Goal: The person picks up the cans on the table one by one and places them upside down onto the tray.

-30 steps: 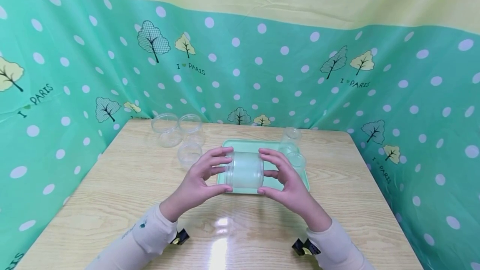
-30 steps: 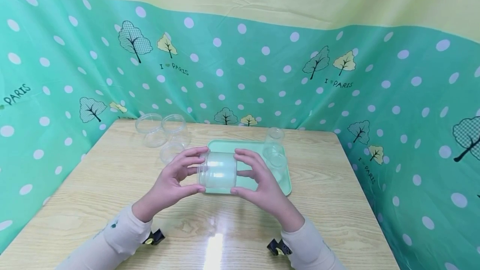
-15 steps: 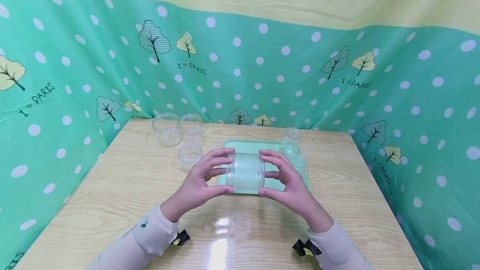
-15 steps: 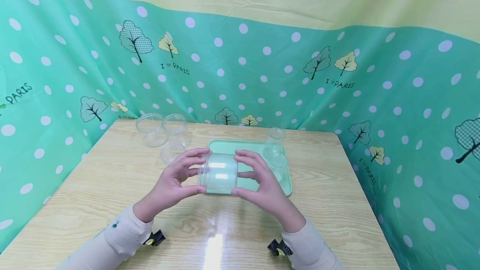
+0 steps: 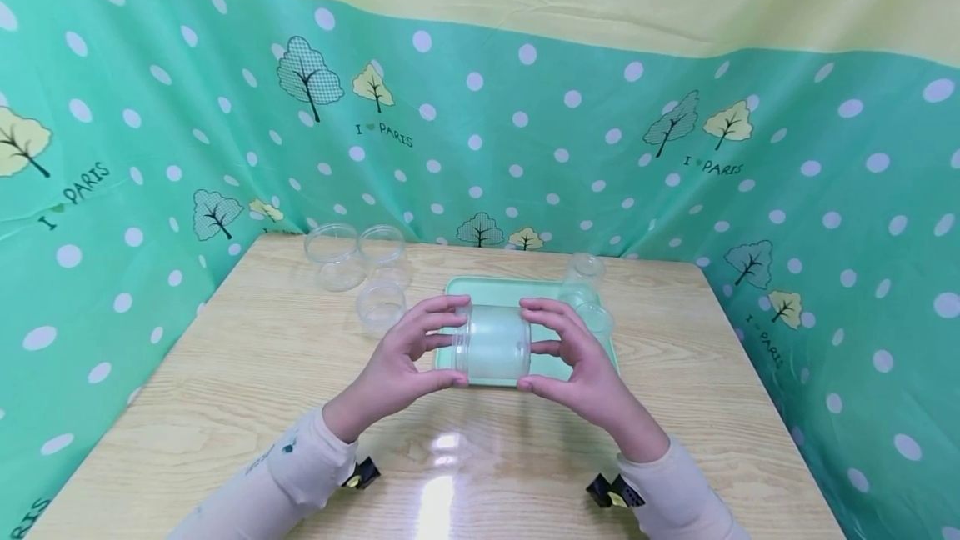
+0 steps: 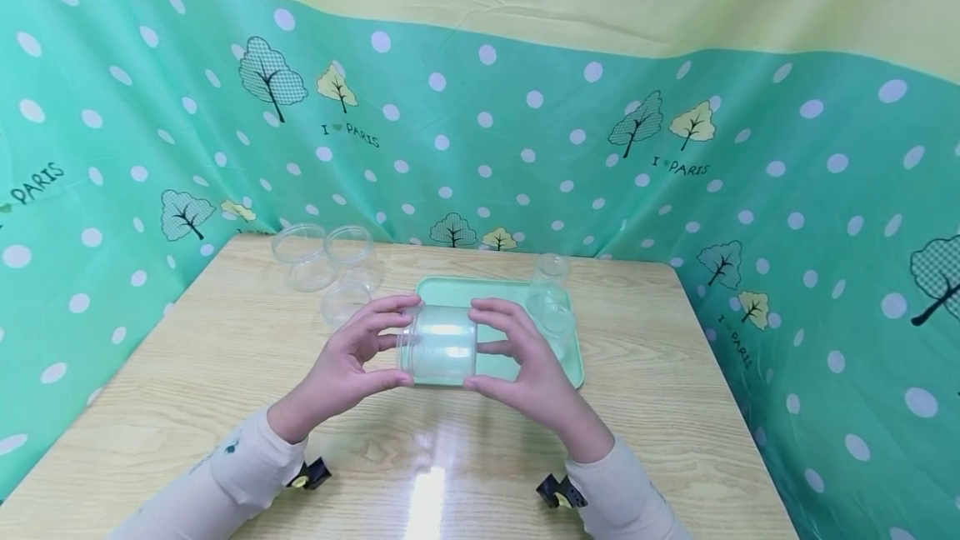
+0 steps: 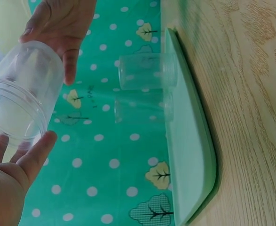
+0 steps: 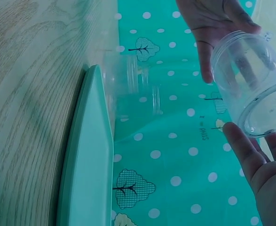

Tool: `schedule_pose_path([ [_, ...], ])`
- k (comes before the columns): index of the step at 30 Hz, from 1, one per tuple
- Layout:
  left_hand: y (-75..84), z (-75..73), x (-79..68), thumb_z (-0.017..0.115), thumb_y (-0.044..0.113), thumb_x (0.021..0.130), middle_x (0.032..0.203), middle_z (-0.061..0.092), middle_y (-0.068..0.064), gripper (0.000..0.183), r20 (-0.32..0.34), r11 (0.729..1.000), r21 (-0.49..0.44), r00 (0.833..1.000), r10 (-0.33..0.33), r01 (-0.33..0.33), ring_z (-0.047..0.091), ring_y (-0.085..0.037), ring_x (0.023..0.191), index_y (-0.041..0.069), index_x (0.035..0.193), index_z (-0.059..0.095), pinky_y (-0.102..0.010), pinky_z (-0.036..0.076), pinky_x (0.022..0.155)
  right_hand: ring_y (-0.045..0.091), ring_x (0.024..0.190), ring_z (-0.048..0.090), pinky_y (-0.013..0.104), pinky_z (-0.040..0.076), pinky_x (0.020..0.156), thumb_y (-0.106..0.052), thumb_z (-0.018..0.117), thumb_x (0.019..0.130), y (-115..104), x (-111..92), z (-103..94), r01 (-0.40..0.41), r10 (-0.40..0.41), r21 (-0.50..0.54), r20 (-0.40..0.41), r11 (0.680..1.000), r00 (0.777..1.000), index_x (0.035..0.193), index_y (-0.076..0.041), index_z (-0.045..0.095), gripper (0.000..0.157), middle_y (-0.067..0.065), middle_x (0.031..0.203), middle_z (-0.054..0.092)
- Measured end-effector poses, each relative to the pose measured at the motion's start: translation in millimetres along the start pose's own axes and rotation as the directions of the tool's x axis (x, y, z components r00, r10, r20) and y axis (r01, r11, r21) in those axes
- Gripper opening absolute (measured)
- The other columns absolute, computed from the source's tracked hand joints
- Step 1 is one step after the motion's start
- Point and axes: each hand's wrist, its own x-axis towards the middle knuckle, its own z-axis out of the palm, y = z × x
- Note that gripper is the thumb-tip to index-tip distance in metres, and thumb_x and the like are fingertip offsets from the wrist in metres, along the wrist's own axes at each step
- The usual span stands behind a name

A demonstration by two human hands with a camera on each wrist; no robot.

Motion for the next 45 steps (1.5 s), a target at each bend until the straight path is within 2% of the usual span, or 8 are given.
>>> schedule_pose_path([
  [11,-1.7,-1.9,1.7,0.086,-0.010,0.074,0.155,0.043,-0.017,0.070,0.016,1.000,0.014,1.000,-0.002,0.002,0.047,-0.030,0.140,0.006,0.136,0.058,-0.040,0.056,0.101,0.025,0.140,0.044,0.039,0.059,0.094,0.006,0.087,0.076,1.9,1.5,-0.7,-0.008,0.008,0.005,-0.017,1.000,1.000,0.145,-0.007,0.051,0.079,0.010,0.154,0.040],
  [21,-1.2,-2.9,3.5,0.085,-0.008,0.076,0.156,0.041,-0.017,0.075,0.041,1.000,0.020,0.999,0.015,-0.016,0.044,-0.030,0.143,0.007,0.142,0.053,-0.040,0.056,0.101,0.025,0.139,0.045,0.039,0.060,0.093,0.008,0.087,0.075,2.6,1.2,-0.8,0.020,-0.020,0.001,-0.026,1.000,0.999,0.143,-0.005,0.051,0.078,0.014,0.153,0.041],
  [38,0.5,-5.4,0.7,0.085,-0.004,0.079,0.160,0.038,-0.010,0.080,0.057,0.997,0.022,0.996,-0.070,0.069,0.039,-0.028,0.147,0.010,0.148,0.047,-0.041,0.055,0.103,0.023,0.139,0.046,0.039,0.060,0.094,0.004,0.088,0.076,4.3,-0.8,2.2,-0.014,0.014,-0.003,-0.036,1.000,0.999,0.144,-0.008,0.052,0.077,0.011,0.154,0.041],
  [45,-0.4,-7.9,2.0,0.085,-0.007,0.078,0.160,0.037,-0.015,0.083,0.059,0.998,0.002,0.997,-0.058,0.058,0.038,-0.027,0.148,0.006,0.149,0.045,-0.044,0.054,0.103,0.023,0.138,0.046,0.038,0.060,0.094,0.005,0.087,0.076,3.1,-0.3,1.7,0.003,-0.004,-0.018,-0.045,1.000,0.999,0.144,-0.007,0.052,0.077,0.012,0.154,0.041],
])
